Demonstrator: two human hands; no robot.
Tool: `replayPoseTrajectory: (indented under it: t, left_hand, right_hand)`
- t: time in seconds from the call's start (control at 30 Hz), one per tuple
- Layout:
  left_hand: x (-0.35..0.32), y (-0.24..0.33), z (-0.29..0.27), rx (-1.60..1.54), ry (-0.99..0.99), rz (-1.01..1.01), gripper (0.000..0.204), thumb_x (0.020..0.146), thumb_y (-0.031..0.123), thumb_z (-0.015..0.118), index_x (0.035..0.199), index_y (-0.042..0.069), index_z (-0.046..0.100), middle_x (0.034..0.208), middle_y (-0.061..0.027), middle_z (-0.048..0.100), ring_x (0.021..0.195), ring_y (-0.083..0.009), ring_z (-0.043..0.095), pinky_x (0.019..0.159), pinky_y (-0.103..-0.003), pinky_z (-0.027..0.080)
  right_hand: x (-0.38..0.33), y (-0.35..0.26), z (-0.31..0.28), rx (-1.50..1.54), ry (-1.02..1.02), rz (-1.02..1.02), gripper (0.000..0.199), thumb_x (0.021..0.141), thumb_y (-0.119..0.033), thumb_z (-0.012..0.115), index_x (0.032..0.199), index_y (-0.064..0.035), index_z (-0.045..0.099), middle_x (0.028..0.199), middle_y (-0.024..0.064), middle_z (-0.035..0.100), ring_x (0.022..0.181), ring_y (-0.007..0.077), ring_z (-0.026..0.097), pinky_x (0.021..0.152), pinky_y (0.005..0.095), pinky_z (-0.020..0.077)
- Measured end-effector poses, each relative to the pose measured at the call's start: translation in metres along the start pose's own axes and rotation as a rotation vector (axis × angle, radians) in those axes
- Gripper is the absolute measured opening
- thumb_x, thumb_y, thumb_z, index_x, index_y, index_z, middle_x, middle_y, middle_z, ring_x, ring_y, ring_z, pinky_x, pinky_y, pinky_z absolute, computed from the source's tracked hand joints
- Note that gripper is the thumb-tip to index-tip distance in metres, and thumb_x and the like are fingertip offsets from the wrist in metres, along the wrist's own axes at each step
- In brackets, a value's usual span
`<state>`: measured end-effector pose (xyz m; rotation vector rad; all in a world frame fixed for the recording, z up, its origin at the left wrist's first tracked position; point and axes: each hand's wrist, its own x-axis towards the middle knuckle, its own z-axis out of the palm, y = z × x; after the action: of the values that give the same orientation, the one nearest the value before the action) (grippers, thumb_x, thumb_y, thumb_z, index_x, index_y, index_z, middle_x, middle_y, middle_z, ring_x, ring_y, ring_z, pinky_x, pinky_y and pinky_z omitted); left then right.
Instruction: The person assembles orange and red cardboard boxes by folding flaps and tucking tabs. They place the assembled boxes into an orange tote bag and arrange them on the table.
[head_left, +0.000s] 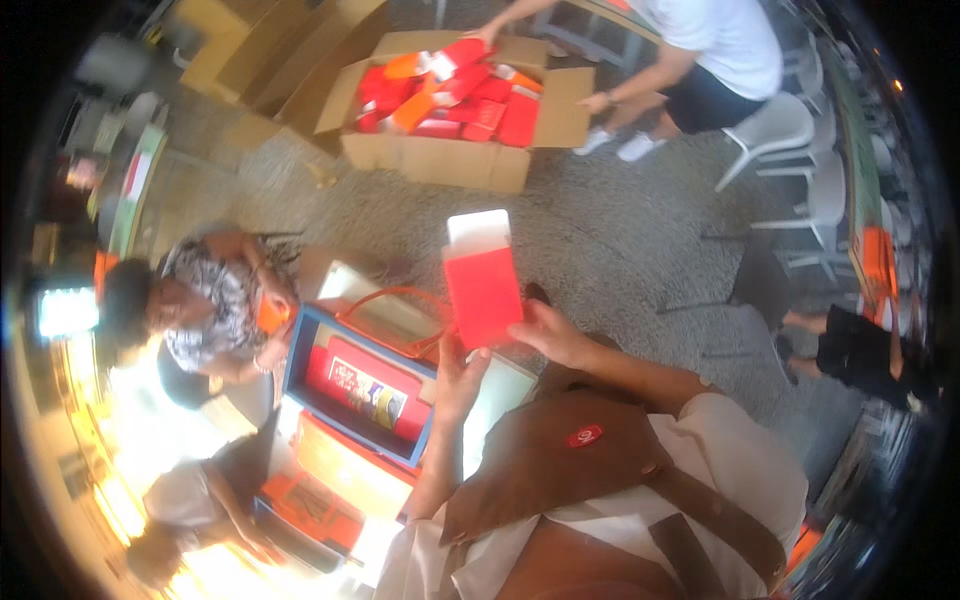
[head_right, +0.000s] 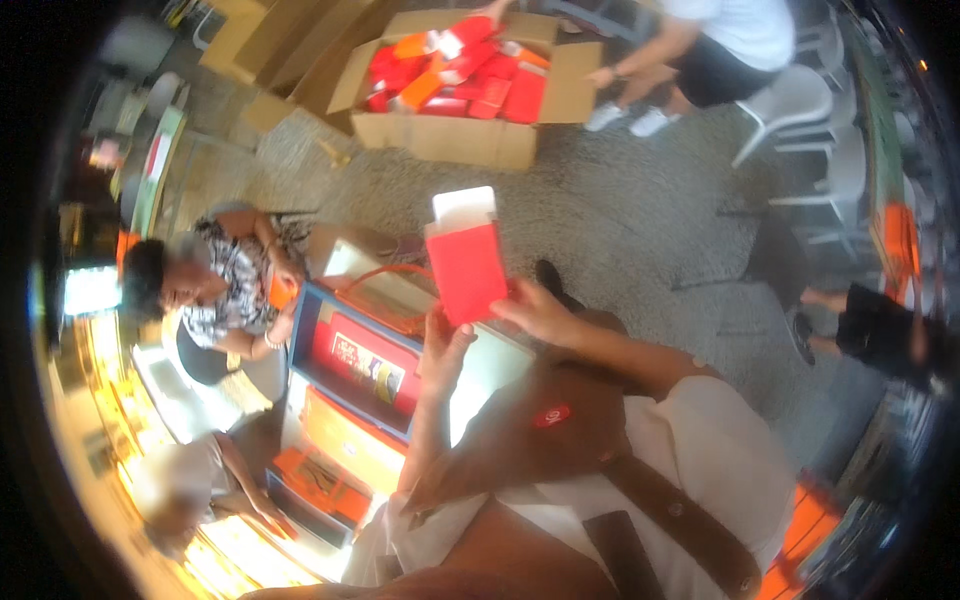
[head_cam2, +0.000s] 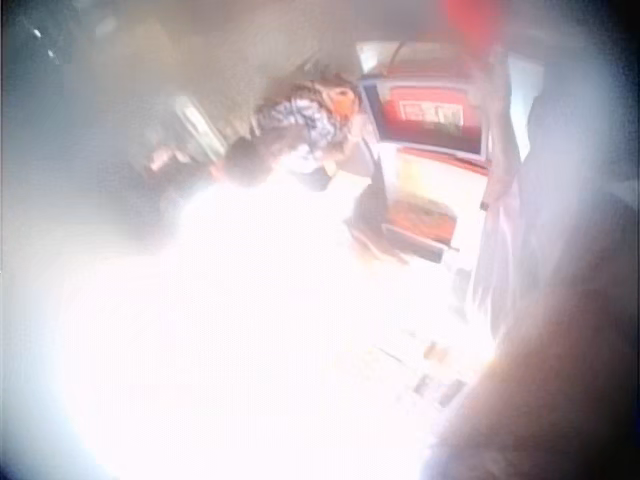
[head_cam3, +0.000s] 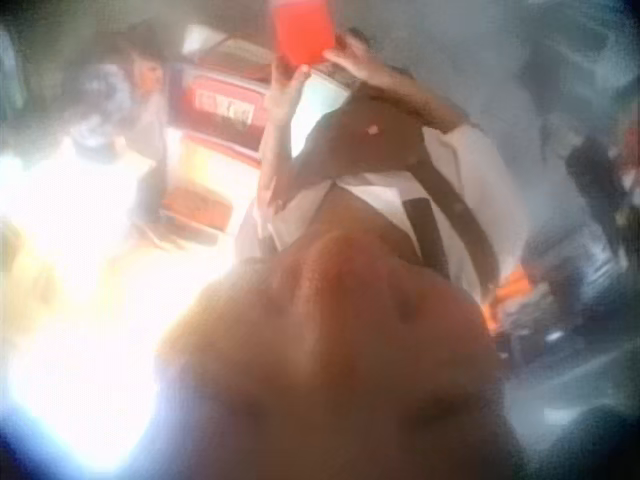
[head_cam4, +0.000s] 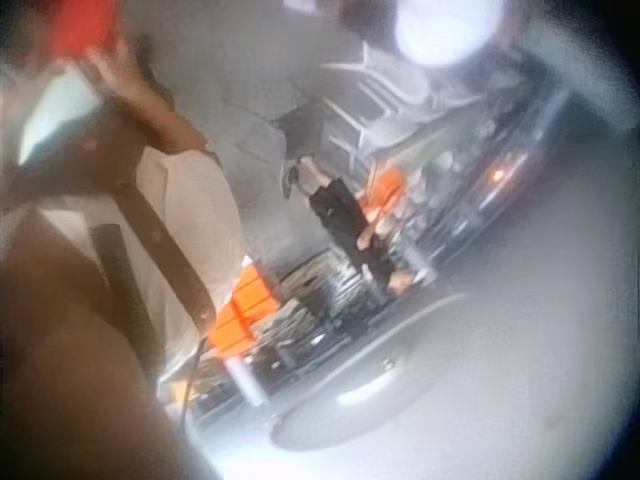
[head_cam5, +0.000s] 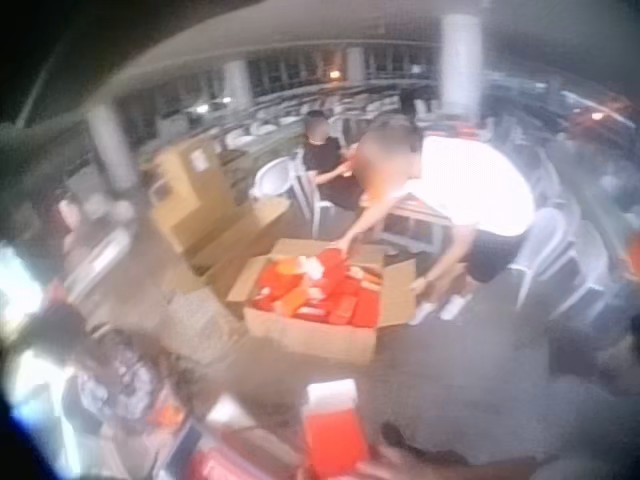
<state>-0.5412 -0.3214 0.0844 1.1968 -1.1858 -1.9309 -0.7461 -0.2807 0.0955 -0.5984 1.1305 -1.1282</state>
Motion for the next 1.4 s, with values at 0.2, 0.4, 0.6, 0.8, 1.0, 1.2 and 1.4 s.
replayPoseTrajectory:
  t: [0.2, 0.4, 0.6, 0.8, 1.0, 1.2, 1.4]
  left_hand:
    - [-0.022, -0.026, -0.029, 0.122, 0.191, -0.05, 0.071, 0.094, 0.028, 0.069, 0.145, -0.005, 0.032, 0.137, -0.0183, 0.048, 0.118, -0.0251, 0.054, 0.091, -0.037, 0.05]
    - [-0.024, 0.001, -0.023, 0.143, 0.283, -0.048, 0.052, 0.092, 0.016, 0.069, 0.135, -0.004, 0.046, 0.125, -0.0146, 0.059, 0.116, -0.0227, 0.058, 0.098, -0.036, 0.047]
    - [-0.027, 0.016, -0.022, 0.29, 0.36, 0.029, 0.046, 0.091, 0.011, 0.065, 0.133, -0.003, 0.049, 0.118, -0.013, 0.063, 0.11, -0.0214, 0.062, 0.095, -0.035, 0.049]
    - [-0.04, 0.022, -0.016, 0.266, 0.489, 0.002, 0.049, 0.092, 0.01, 0.064, 0.136, -0.001, 0.047, 0.117, -0.0124, 0.062, 0.107, -0.0209, 0.063, 0.089, -0.033, 0.052]
    - [-0.042, 0.011, -0.007, 0.335, 0.507, -0.044, 0.05, 0.091, 0.011, 0.066, 0.136, -0.001, 0.047, 0.116, -0.0133, 0.061, 0.107, -0.0227, 0.064, 0.084, -0.033, 0.054]
    - [-0.047, 0.011, -0.015, 0.356, 0.432, 0.038, 0.047, 0.093, 0.012, 0.065, 0.135, -0.001, 0.048, 0.118, -0.0153, 0.062, 0.108, -0.024, 0.065, 0.083, -0.033, 0.055]
    - [-0.071, 0.008, -0.022, 0.326, 0.458, 0.03, 0.047, 0.093, 0.012, 0.065, 0.135, -0.002, 0.048, 0.125, -0.018, 0.061, 0.111, -0.0252, 0.064, 0.084, -0.034, 0.055]
  right_hand:
    - [0.071, 0.038, -0.034, -0.065, 0.048, 0.168, 0.04, 0.095, -0.033, 0.064, 0.12, -0.0026, 0.058, 0.1, 0.0065, 0.065, 0.07, 0.0112, 0.063, 0.058, 0.0253, 0.0531]
    - [0.141, 0.055, -0.055, -0.083, 0.036, 0.326, 0.04, 0.095, -0.041, 0.063, 0.116, -0.0074, 0.058, 0.093, 0.0052, 0.064, 0.067, 0.0104, 0.062, 0.059, 0.0262, 0.0546]
    - [0.279, 0.006, -0.05, -0.138, 0.023, 0.188, 0.033, 0.094, -0.044, 0.063, 0.103, -0.0119, 0.062, 0.073, -0.0001, 0.063, 0.057, 0.0094, 0.06, 0.049, 0.0257, 0.051]
    - [0.44, -0.112, -0.021, -0.143, 0.234, 0.023, 0.054, 0.092, -0.054, 0.063, 0.117, -0.0078, 0.053, 0.086, 0.004, 0.062, 0.067, 0.0145, 0.063, 0.057, 0.0286, 0.0548]
    - [0.398, -0.019, -0.036, -0.314, 0.079, 0.124, 0.051, 0.095, -0.054, 0.058, 0.101, -0.0041, 0.057, 0.078, 0.0076, 0.059, 0.062, 0.0196, 0.063, 0.05, 0.0321, 0.0532]
    - [0.259, 0.112, -0.099, -0.226, 0.201, 0.556, 0.052, 0.094, -0.053, 0.061, 0.12, -0.008, 0.053, 0.09, 0.01, 0.063, 0.071, 0.0193, 0.066, 0.061, 0.0361, 0.0578]
    - [0.184, 0.148, -0.117, -0.244, 0.266, 0.614, 0.049, 0.095, -0.05, 0.061, 0.12, -0.0083, 0.054, 0.095, 0.01, 0.063, 0.071, 0.0205, 0.066, 0.062, 0.0368, 0.0571]
